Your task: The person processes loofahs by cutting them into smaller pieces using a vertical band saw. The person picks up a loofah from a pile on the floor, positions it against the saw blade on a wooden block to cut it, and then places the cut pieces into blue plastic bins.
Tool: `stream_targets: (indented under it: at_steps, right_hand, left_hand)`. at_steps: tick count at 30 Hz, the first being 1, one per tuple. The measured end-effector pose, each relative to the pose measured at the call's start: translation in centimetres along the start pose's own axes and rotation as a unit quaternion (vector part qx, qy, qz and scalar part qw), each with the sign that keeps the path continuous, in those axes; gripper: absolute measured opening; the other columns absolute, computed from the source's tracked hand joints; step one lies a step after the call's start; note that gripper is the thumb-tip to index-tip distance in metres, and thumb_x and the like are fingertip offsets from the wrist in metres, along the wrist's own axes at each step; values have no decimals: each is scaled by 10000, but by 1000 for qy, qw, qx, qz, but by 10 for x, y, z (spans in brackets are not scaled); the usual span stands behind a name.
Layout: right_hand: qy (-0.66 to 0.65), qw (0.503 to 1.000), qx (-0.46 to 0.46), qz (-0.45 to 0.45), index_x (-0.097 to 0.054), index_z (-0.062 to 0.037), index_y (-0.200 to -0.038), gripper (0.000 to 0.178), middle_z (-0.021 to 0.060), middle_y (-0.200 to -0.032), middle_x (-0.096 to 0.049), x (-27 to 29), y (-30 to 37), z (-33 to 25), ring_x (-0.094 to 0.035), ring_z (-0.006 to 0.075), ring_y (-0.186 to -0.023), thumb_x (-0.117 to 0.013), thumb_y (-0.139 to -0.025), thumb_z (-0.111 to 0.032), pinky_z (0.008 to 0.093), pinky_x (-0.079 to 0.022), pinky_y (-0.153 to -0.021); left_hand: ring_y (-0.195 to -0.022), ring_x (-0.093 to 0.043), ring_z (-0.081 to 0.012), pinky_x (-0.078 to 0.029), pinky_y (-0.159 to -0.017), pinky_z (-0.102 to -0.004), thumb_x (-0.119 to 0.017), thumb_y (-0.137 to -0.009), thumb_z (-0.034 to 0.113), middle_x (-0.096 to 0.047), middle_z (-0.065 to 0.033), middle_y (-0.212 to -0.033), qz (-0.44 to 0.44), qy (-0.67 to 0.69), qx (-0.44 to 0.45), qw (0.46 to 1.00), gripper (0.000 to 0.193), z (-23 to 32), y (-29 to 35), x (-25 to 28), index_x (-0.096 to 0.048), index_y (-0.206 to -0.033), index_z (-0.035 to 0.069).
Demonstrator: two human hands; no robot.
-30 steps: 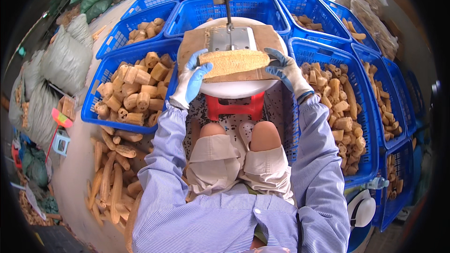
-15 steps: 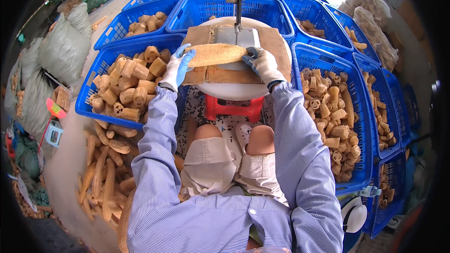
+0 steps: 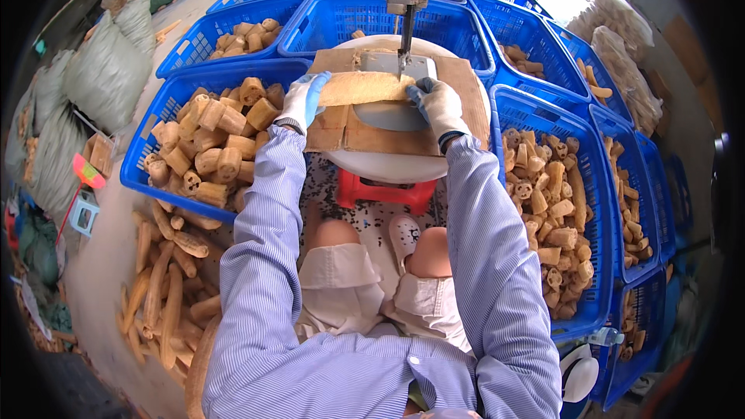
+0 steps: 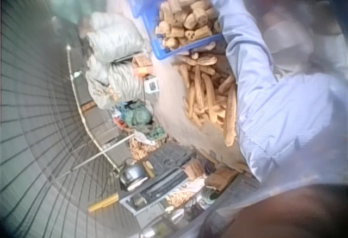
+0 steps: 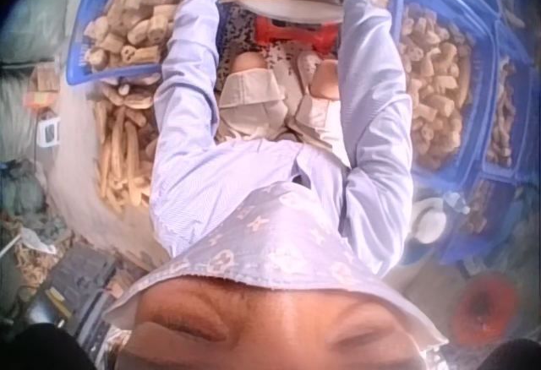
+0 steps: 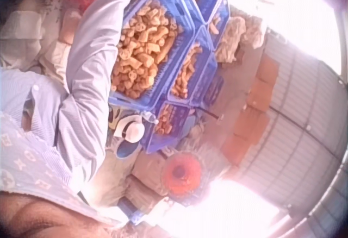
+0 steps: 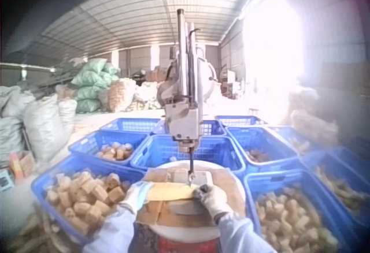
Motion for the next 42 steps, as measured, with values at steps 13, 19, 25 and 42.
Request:
stream_targets:
  at_steps: [13,19,25,42]
  right_hand:
    - [-383,923,-36,15,-738,-31,-974,300,27,-768,-705,-5,-4,24,-629,103,-670,-717,-910,-323,261,-500,-655]
    - [-470,872,-7,135,-709,-1,-1059,291,56,-917,-712,60,87,62,-655,122,-775,-716,-931,-262,257,-522,-738]
    - [-467,859,-17,210,-718,-19,-1073,254,18,-930,-710,77,126,90,-635,88,-782,-703,-949,-240,238,-489,-746]
    - [-268,872,-163,375,-680,17,-1198,381,142,-1157,-691,124,223,197,-671,238,-1015,-625,-980,-290,349,-546,-895]
  left_hand:
    - [-987,-677,-218,-611,-624,-262,-405,-1033,434,-629,-129,-1236,-220,321,127,912,527,-29,-26,37,-514,-1385,57]
    - [-931,-657,-255,-544,-587,-283,-434,-1019,463,-591,-259,-1243,-486,603,140,617,666,-39,16,50,-377,-1468,-25]
    - [-956,-629,-284,-542,-799,-385,-504,-991,444,-592,-234,-1248,96,563,-169,803,616,35,8,61,-439,-1412,-2]
    - [-1024,-631,-122,-500,-907,-258,-639,-996,183,-699,-46,-1103,251,81,-306,915,299,-119,143,108,-615,-1263,50]
Point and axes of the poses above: each hand's wrist, its own y-axis away from the middle knuckle, its own x-axis out of the back of the hand, z = x × y, the point moved 4 cm from there along -y, towards the middle knuckle
